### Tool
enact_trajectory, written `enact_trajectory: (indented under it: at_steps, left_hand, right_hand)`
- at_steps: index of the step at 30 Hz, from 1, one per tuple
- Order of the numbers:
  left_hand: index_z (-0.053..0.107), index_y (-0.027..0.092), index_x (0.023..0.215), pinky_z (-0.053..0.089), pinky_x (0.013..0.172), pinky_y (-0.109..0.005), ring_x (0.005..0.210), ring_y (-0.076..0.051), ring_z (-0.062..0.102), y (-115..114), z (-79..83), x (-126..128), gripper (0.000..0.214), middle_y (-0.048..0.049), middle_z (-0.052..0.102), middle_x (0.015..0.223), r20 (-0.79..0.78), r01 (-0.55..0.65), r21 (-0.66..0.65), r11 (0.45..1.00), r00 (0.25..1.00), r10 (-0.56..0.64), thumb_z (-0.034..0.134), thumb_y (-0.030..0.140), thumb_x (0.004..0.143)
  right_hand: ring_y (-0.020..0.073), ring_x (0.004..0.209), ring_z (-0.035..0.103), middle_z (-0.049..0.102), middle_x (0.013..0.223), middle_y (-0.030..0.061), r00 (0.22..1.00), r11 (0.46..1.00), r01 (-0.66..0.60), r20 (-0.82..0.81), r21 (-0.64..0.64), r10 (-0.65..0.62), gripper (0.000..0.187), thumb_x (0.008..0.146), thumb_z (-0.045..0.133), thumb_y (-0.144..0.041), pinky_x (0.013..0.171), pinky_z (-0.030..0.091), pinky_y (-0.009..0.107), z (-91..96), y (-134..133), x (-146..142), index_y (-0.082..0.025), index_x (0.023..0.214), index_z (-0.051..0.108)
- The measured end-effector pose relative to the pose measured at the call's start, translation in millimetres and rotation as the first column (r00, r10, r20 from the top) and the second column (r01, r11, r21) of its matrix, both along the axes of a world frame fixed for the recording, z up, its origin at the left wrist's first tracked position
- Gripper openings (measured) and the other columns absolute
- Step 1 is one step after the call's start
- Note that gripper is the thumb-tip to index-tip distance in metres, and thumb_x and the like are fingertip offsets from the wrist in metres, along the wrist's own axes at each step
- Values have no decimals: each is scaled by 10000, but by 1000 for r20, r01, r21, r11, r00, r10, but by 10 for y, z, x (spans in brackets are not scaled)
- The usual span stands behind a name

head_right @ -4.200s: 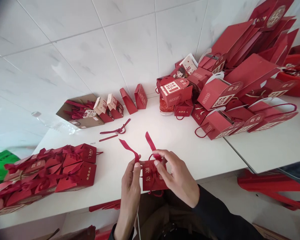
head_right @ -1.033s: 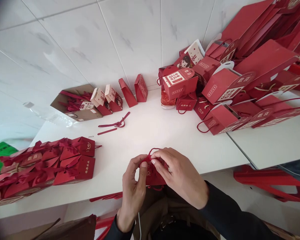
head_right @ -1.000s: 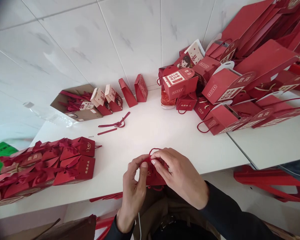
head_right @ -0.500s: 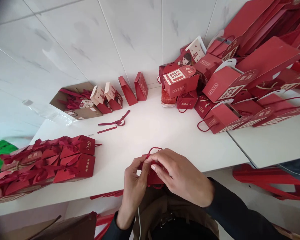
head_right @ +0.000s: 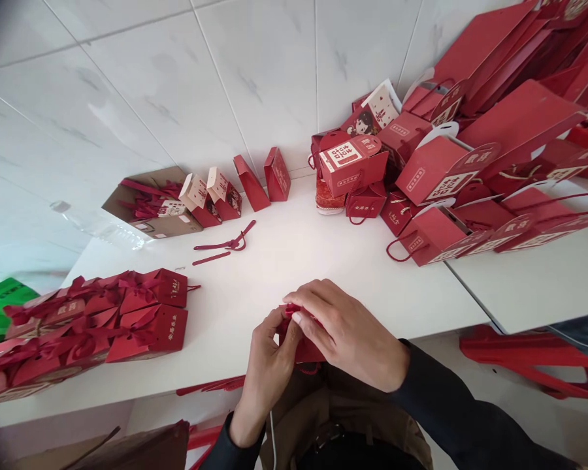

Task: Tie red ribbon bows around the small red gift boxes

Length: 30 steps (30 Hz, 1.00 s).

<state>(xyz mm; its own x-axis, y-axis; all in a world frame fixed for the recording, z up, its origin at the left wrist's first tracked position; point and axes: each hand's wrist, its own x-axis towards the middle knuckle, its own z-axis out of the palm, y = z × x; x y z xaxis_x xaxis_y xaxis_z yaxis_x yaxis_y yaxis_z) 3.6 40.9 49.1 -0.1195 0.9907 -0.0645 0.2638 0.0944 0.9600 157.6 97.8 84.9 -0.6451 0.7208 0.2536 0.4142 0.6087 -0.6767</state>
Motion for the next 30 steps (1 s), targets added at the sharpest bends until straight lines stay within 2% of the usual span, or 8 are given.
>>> enact_trajectory:
  at_steps: [2, 8, 14, 18, 20, 23, 26, 30]
  left_hand:
    - [721, 194, 964, 421, 731, -322, 777, -193, 574, 15, 14, -13, 242, -43, 697, 852, 26, 9, -12, 1000, 1000, -9, 524, 329, 1002]
    - [736, 182, 869, 421, 725, -294, 759, -174, 556, 36, 97, -38, 255, -30, 676, 803, 122, 49, -48, 998, 992, -43, 540, 303, 977]
    - [647, 170, 709, 411, 650, -264, 649, -141, 516, 79, 93, -43, 407, -2, 597, 652, 247, 22, -115, 993, 969, 7, 538, 440, 994]
    - [695, 165, 848, 437, 682, -259, 679, -142, 545, 98, 48, -76, 377, -13, 642, 708, 320, -2, -140, 990, 946, 47, 523, 463, 1002]
    - [710, 166, 923, 444, 715, -258, 727, -144, 557, 93, 41, -99, 335, -23, 665, 778, 339, -7, -141, 990, 939, 55, 548, 451, 992]
    - [703, 162, 934, 440, 700, -260, 727, -143, 542, 71, 41, -137, 291, -27, 657, 800, 358, 11, -152, 988, 933, 45, 605, 435, 961]
    - [680, 172, 936, 438, 705, -261, 719, -133, 520, 43, 39, -165, 221, -21, 653, 822, 356, 23, -153, 988, 934, 34, 666, 392, 922]
    - [684, 181, 935, 435, 717, -257, 717, -125, 486, 15, 45, -171, 158, -7, 650, 825, 315, 27, -144, 989, 949, 20, 676, 336, 907]
  right_hand:
    - [217, 1102, 677, 703, 1183, 83, 1000, 999, 28, 2, -27, -28, 276, 1049, 457, -179, 925, 592, 390, -28, -2, 18, -236, 1282, 594]
    - [207, 946, 709, 712, 978, 48, 995, 991, 101, -10, -86, -102, 163, 1019, 496, -159, 830, 601, 362, -93, 6, 30, -238, 1047, 636]
    - [186, 882, 679, 662, 972, 44, 991, 983, 130, -18, -132, -133, 118, 1036, 494, -195, 778, 581, 341, -121, -13, 0, -238, 1026, 603]
    - [196, 937, 663, 643, 983, 43, 989, 981, 138, -39, -135, -145, 116, 1050, 473, -230, 815, 565, 356, -138, -58, 0, -251, 995, 572]
    - [212, 1050, 652, 648, 1055, 52, 992, 984, 107, -47, -145, -115, 116, 1046, 475, -236, 895, 552, 381, -166, -78, 4, -263, 991, 574]
    - [235, 1192, 626, 654, 1198, 73, 993, 976, 86, -57, -198, -99, 99, 1025, 486, -247, 981, 539, 427, -233, -97, 10, -274, 1089, 557]
    - [242, 1132, 674, 680, 1198, 80, 990, 962, 109, -55, -251, -127, 176, 999, 506, -265, 943, 569, 444, -290, -102, 13, -273, 1173, 523]
    - [234, 1095, 695, 702, 1148, 70, 991, 954, 105, -50, -281, -124, 157, 978, 505, -245, 930, 580, 433, -306, -85, 11, -267, 1127, 550]
